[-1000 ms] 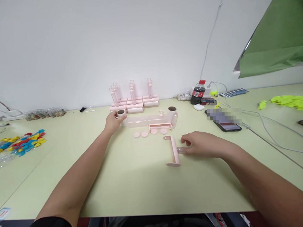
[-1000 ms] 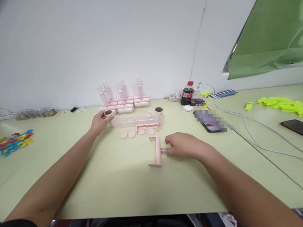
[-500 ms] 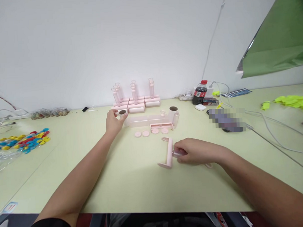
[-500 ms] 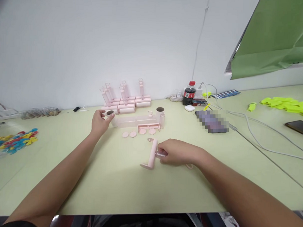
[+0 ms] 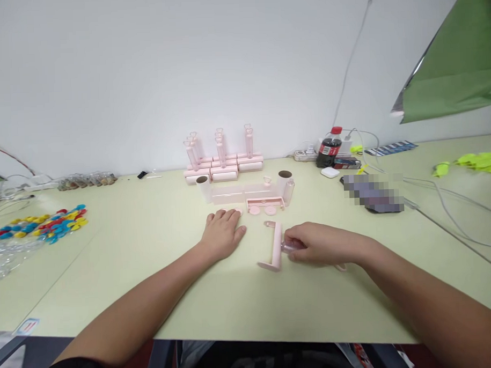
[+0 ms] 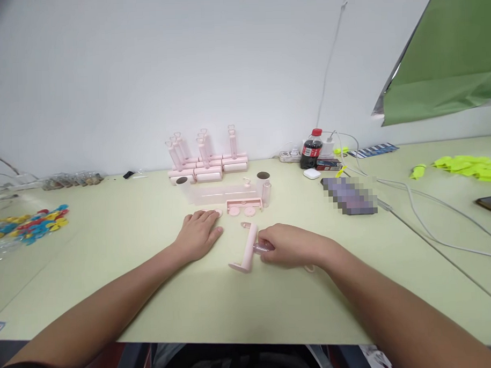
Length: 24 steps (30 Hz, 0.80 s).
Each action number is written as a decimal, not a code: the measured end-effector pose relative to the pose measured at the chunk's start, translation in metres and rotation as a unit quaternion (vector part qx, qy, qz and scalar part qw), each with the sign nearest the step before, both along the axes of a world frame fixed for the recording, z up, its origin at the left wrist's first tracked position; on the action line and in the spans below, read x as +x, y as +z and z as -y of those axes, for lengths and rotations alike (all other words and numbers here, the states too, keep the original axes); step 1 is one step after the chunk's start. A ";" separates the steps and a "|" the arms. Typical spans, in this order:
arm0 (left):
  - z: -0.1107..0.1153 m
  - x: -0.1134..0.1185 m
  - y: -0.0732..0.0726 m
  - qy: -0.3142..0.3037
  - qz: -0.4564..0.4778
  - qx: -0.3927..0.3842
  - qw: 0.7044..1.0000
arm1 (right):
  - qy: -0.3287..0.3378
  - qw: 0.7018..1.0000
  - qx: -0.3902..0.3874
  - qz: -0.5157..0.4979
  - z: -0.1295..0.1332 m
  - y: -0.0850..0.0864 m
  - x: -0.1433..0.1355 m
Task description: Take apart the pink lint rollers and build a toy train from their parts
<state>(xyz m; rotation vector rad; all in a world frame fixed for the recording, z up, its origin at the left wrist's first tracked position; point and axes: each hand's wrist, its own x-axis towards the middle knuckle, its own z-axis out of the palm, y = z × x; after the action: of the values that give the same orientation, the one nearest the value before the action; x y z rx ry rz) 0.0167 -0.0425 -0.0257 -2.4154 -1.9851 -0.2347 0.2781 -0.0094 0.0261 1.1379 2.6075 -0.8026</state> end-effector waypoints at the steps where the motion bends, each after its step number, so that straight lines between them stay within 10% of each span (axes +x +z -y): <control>1: -0.001 -0.001 0.000 0.002 0.000 0.000 1.000 | 0.002 1.000 0.003 0.000 0.000 -0.001 0.000; 9: 0.013 0.013 0.021 -0.030 0.173 0.031 0.984 | 0.057 0.991 0.075 -0.099 0.005 -0.005 -0.011; 15: 0.023 0.031 0.042 -0.079 0.606 -0.241 0.754 | 0.078 0.954 0.074 -0.278 0.007 -0.010 -0.015; 24: 0.031 0.030 0.038 -0.058 0.696 -0.282 0.658 | 0.081 0.946 0.049 -0.309 0.008 -0.021 -0.016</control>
<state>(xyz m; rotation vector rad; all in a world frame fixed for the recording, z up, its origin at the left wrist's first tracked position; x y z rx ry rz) 0.0470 -0.0733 0.0121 -3.0055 -2.4099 -2.4828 0.2621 -0.0170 0.0050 0.7589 3.2213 -1.1526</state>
